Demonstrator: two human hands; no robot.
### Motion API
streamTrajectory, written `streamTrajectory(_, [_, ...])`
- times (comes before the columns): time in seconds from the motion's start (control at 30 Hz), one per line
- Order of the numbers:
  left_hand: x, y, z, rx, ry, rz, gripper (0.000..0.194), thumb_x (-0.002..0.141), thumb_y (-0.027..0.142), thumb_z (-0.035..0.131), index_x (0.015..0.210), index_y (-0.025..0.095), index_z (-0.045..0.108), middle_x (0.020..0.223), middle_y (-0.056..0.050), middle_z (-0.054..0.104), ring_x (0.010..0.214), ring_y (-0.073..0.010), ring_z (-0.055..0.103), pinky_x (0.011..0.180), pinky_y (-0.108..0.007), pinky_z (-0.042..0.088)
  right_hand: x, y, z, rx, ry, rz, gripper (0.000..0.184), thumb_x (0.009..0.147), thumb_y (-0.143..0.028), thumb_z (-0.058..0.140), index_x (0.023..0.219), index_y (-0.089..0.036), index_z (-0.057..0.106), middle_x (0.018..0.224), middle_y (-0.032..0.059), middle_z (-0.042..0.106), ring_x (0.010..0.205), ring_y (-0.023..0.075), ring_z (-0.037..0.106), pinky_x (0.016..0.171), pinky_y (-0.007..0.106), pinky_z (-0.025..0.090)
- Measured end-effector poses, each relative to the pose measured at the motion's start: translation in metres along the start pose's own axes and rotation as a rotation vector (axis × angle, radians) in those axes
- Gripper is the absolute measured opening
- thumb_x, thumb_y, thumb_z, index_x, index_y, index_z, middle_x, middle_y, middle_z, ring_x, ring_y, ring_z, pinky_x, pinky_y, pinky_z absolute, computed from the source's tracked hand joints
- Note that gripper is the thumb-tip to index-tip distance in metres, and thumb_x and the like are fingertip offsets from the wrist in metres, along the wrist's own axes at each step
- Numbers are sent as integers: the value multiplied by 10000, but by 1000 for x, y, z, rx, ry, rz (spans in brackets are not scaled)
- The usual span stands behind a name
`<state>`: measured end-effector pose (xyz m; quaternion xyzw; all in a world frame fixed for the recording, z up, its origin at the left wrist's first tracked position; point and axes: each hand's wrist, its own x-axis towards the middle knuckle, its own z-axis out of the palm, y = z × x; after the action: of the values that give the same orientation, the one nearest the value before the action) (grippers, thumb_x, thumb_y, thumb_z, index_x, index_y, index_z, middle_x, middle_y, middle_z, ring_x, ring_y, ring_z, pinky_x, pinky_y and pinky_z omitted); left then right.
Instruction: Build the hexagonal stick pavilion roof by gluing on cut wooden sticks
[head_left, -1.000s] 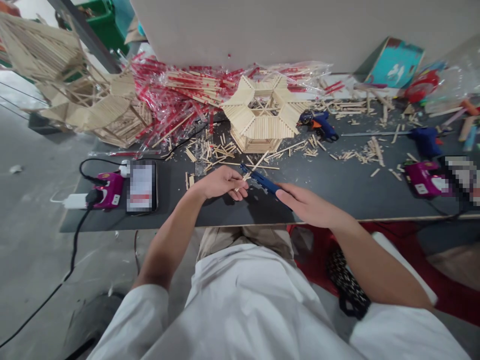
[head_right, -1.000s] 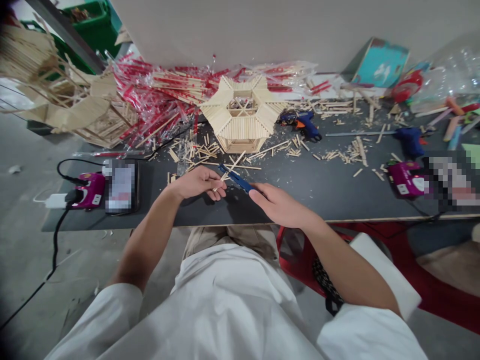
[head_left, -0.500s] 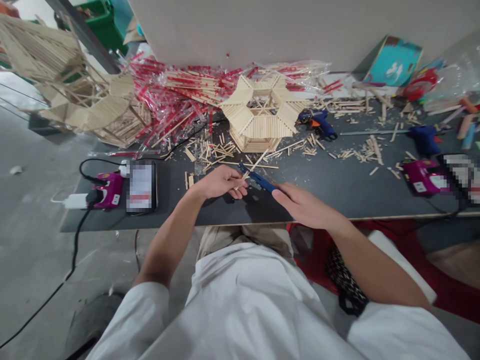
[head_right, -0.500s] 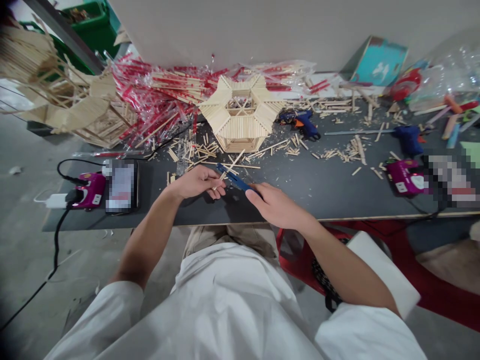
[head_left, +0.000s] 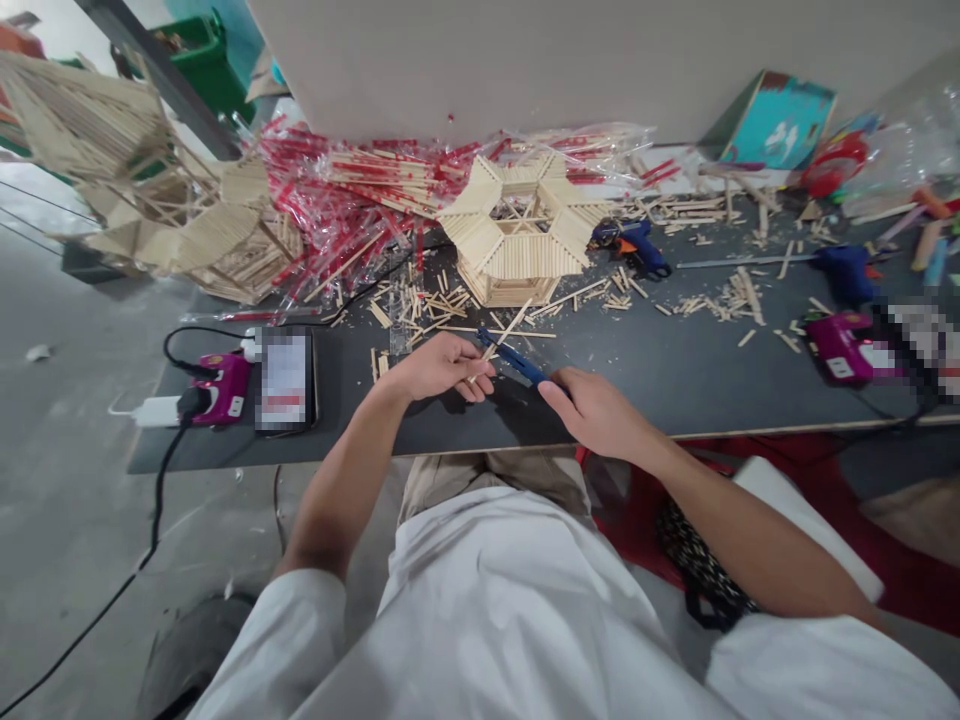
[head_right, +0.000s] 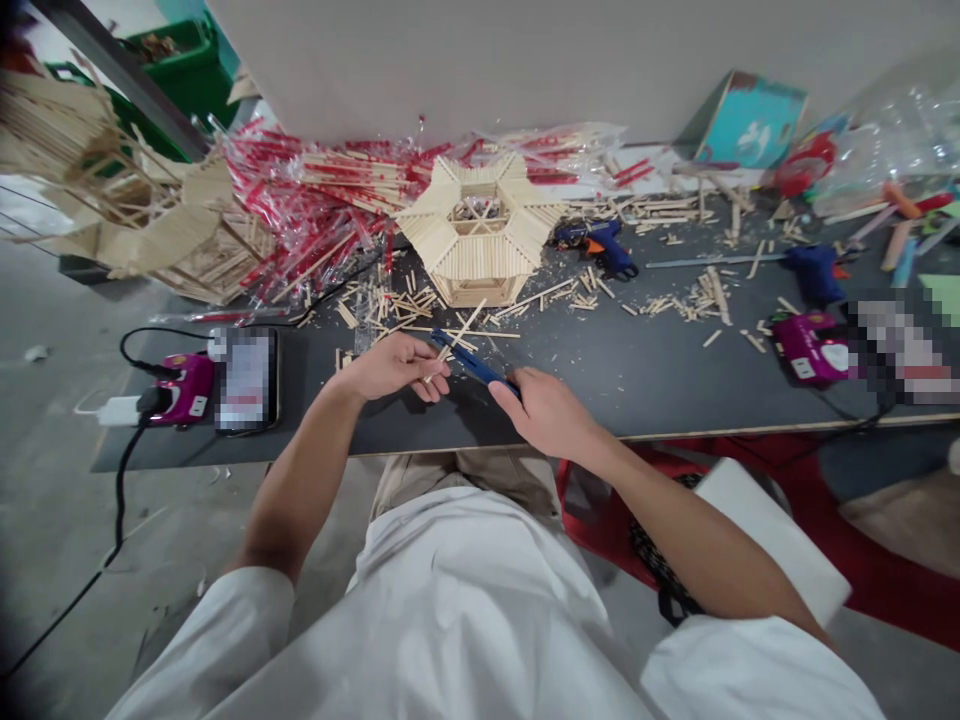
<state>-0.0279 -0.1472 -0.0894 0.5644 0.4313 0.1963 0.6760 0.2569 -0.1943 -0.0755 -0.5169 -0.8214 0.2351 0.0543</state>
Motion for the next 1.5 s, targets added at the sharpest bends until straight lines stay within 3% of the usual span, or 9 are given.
streamTrajectory(0.27, [1, -1, -1, -17, 3, -3, 363, 915, 456, 832, 934, 99, 765, 888, -147, 830, 667, -176, 787, 642, -257, 662, 1, -3, 3, -193, -16, 12, 573, 1162, -517, 248, 1020, -155, 669, 1019, 174, 753, 956, 309, 707, 840, 389, 424])
streamTrajectory(0.57, [-2, 4, -3, 10, 5, 14, 484, 856, 570, 844, 932, 99, 762, 888, -159, 822, 706, -186, 793, 652, -264, 660, 1, 4, 8, -328, 62, 98, 538, 1148, -510, 314, 975, -157, 681, 942, 167, 772, 902, 339, 709, 752, 391, 369])
streamTrajectory(0.7, [-2, 4, -8, 143, 88, 54, 525, 911, 627, 739, 1005, 111, 758, 949, -169, 826, 751, -204, 800, 694, -306, 668, -3, 25, 0, -369, 168, 134, 537, 1147, -517, 301, 932, -175, 654, 903, 149, 754, 847, 321, 689, 731, 388, 352])
streamTrajectory(0.83, [3, -4, -15, 390, 356, 141, 441, 1044, 557, 554, 1022, 162, 750, 1019, -125, 821, 874, -215, 786, 777, -321, 635, -14, 59, 2, -455, 230, 141, 511, 1131, -517, 362, 922, -161, 663, 880, 141, 735, 833, 311, 676, 818, 399, 400])
streamTrajectory(0.93, [5, -8, -18, 607, 496, 192, 377, 1063, 482, 542, 974, 193, 768, 1010, -103, 802, 994, -272, 742, 918, -391, 574, -28, 85, 6, -551, 342, 189, 540, 1113, -561, 393, 1021, -120, 691, 943, 177, 732, 921, 339, 679, 881, 419, 424])
streamTrajectory(1.07, [7, -8, -17, 823, 481, 244, 322, 1070, 386, 544, 1073, 208, 813, 1148, -101, 781, 1149, -307, 689, 1050, -424, 496, -47, 115, 3, -637, 449, 324, 653, 1104, -616, 356, 1202, -58, 680, 1047, 243, 718, 1013, 392, 658, 892, 455, 437])
streamTrajectory(1.2, [7, -8, -10, 934, 416, 270, 373, 1105, 346, 479, 1251, 216, 797, 1253, -102, 745, 1198, -283, 674, 1035, -384, 510, -60, 140, -1, -631, 494, 425, 764, 1089, -654, 346, 1322, 13, 637, 1137, 297, 696, 1092, 438, 634, 923, 492, 452])
streamTrajectory(1.3, [5, -7, -7, 1020, 387, 294, 412, 1132, 330, 418, 1357, 230, 749, 1300, -102, 720, 1244, -268, 661, 1020, -365, 526, -66, 154, -1, -601, 499, 419, 798, 1074, -672, 371, 1389, 24, 603, 1206, 311, 681, 1152, 456, 615, 992, 519, 449])
streamTrajectory(1.5, [5, -6, -7, 943, 469, 459, 369, 1140, 350, 449, 1250, 211, 773, 1290, -109, 670, 1223, -249, 656, 1039, -363, 524, -70, 160, 2, -549, 466, 396, 812, 1077, -637, 369, 1513, 33, 511, 1392, 334, 611, 1265, 477, 582, 1118, 576, 407])
